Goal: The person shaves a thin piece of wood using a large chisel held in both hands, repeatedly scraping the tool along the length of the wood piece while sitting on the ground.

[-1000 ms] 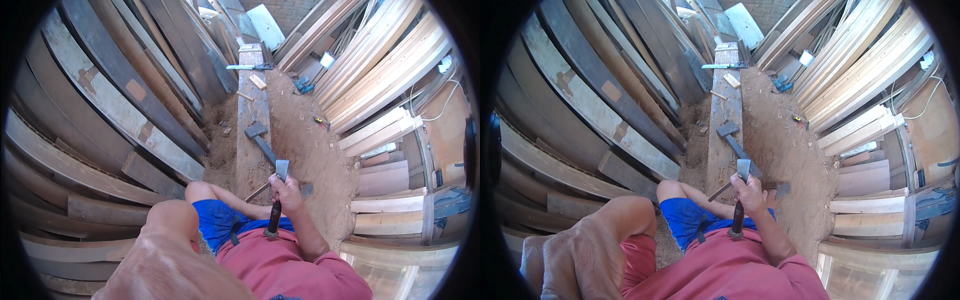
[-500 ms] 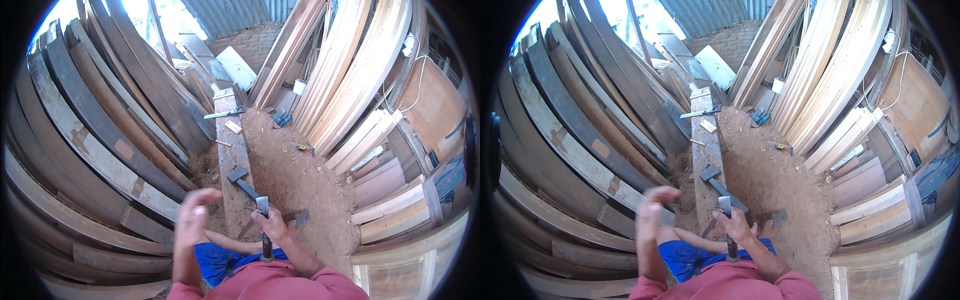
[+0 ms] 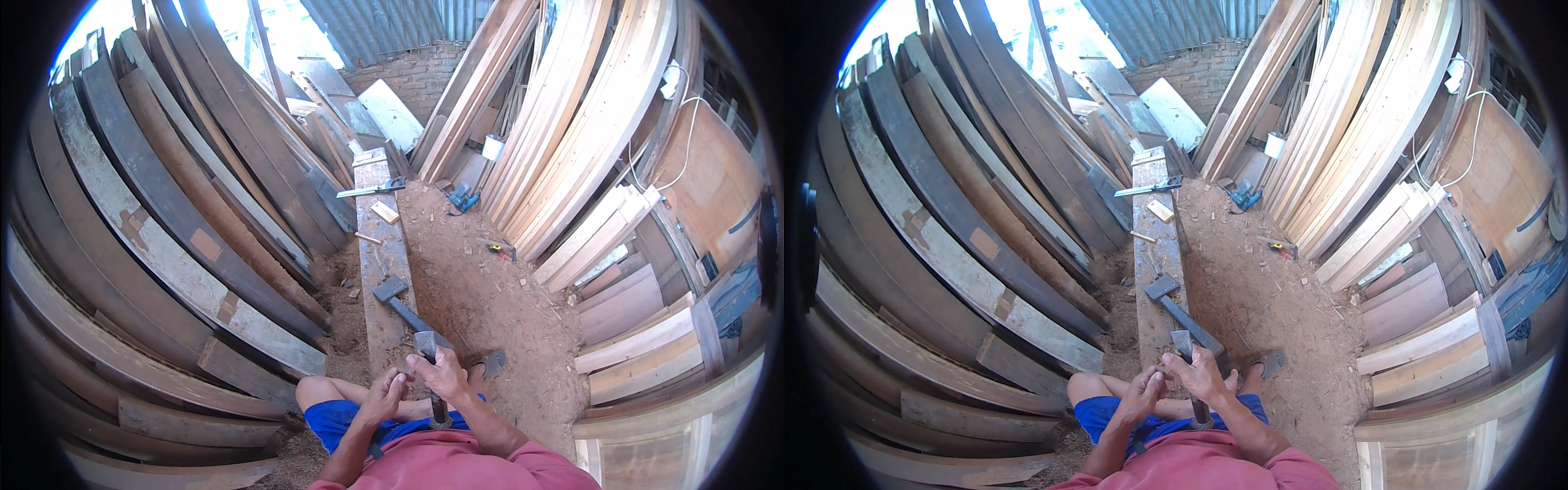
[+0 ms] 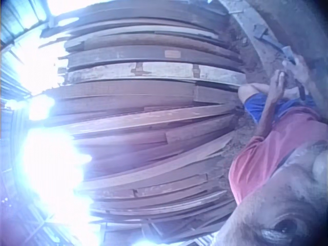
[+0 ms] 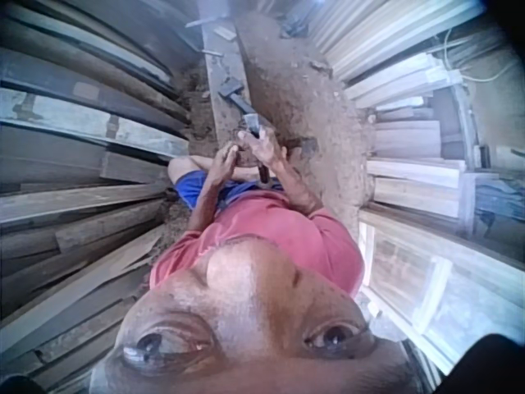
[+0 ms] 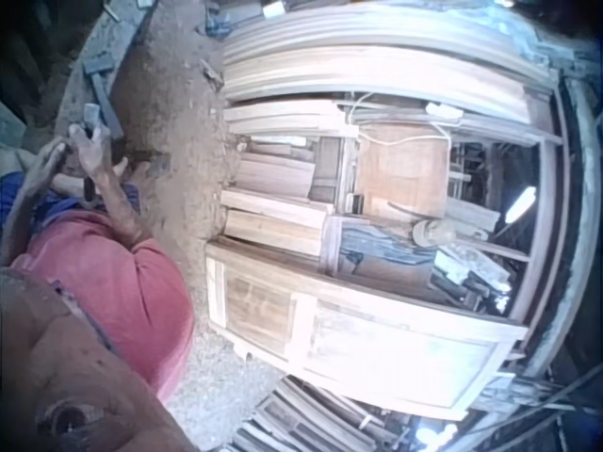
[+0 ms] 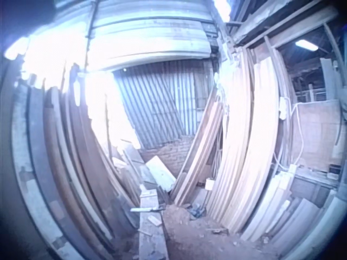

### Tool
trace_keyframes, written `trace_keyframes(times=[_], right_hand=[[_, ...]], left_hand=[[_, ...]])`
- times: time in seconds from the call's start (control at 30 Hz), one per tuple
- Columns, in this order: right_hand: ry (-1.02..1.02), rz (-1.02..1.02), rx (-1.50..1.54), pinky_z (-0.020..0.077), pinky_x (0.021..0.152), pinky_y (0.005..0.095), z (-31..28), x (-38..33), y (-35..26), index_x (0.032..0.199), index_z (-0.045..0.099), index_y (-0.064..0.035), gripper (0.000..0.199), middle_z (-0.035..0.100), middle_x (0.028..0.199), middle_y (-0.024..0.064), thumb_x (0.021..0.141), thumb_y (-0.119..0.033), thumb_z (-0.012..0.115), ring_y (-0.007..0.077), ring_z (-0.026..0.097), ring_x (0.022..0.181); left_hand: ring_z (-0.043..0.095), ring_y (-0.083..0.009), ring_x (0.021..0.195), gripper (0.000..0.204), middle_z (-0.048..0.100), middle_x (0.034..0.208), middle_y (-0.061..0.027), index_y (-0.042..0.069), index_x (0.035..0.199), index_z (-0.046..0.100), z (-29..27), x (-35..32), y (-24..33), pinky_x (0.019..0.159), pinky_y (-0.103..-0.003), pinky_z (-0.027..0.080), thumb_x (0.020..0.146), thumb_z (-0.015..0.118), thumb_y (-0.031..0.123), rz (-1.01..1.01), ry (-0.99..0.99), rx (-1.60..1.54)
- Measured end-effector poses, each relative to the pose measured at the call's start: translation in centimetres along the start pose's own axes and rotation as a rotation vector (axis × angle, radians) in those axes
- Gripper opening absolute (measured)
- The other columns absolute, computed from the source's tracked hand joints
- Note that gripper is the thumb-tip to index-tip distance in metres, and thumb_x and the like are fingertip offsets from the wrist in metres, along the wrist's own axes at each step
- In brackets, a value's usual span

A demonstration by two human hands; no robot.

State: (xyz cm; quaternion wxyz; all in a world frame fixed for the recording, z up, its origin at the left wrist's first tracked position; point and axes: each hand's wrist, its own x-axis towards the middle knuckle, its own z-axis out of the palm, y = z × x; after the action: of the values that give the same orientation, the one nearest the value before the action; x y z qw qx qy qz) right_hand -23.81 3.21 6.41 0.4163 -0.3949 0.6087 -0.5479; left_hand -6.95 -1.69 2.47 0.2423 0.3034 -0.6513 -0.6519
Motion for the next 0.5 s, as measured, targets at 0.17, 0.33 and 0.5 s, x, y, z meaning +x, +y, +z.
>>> trace_keyframes(times=[0.17, 0.33, 0.5], right_hand=[[-0.056, 0.032, -0.015, 0.0433, 0.061, 0.0298, 0.0, 0.1, 0.7, 0.087, 0.058, -0.0035, 0.028, 0.056, 0.075, -0.0014, 0.092, -0.030, 0.065, 0.0069, 0.047, 0.069], [-0.145, 0.142, 0.086, 0.0435, 0.056, 0.0258, 0.0, 0.2, -0.5, 0.098, 0.056, -0.0057, 0.025, 0.054, 0.073, -0.0005, 0.095, -0.031, 0.059, 0.0066, 0.048, 0.063], [-0.013, 0.130, 0.495, 0.0471, 0.051, 0.0237, 2.4, 0.5, -0.9, 0.115, 0.048, -0.0061, 0.022, 0.057, 0.078, 0.0040, 0.100, -0.022, 0.046, 0.0084, 0.052, 0.054]], left_hand=[[0.047, -0.0075, 0.061, 0.025, 0.050, 0.068, 0.0010, 0.003, 0.095, 0.056, -0.3, 0.0, -0.1, 0.055, -0.025, 0.040, 0.103, 0.042, 0.022, -0.009, -0.020, -0.019], [0.045, -0.0061, 0.059, 0.025, 0.048, 0.066, 0.0018, 0.004, 0.093, 0.056, -0.8, -0.1, -0.1, 0.053, -0.024, 0.038, 0.103, 0.042, 0.022, -0.091, -0.050, -0.056], [0.038, -0.0072, 0.045, 0.035, 0.045, 0.058, 0.0013, 0.007, 0.086, 0.054, -2.3, 0.9, -0.9, 0.042, -0.024, 0.031, 0.102, 0.041, 0.035, -0.184, 0.185, -0.465]])
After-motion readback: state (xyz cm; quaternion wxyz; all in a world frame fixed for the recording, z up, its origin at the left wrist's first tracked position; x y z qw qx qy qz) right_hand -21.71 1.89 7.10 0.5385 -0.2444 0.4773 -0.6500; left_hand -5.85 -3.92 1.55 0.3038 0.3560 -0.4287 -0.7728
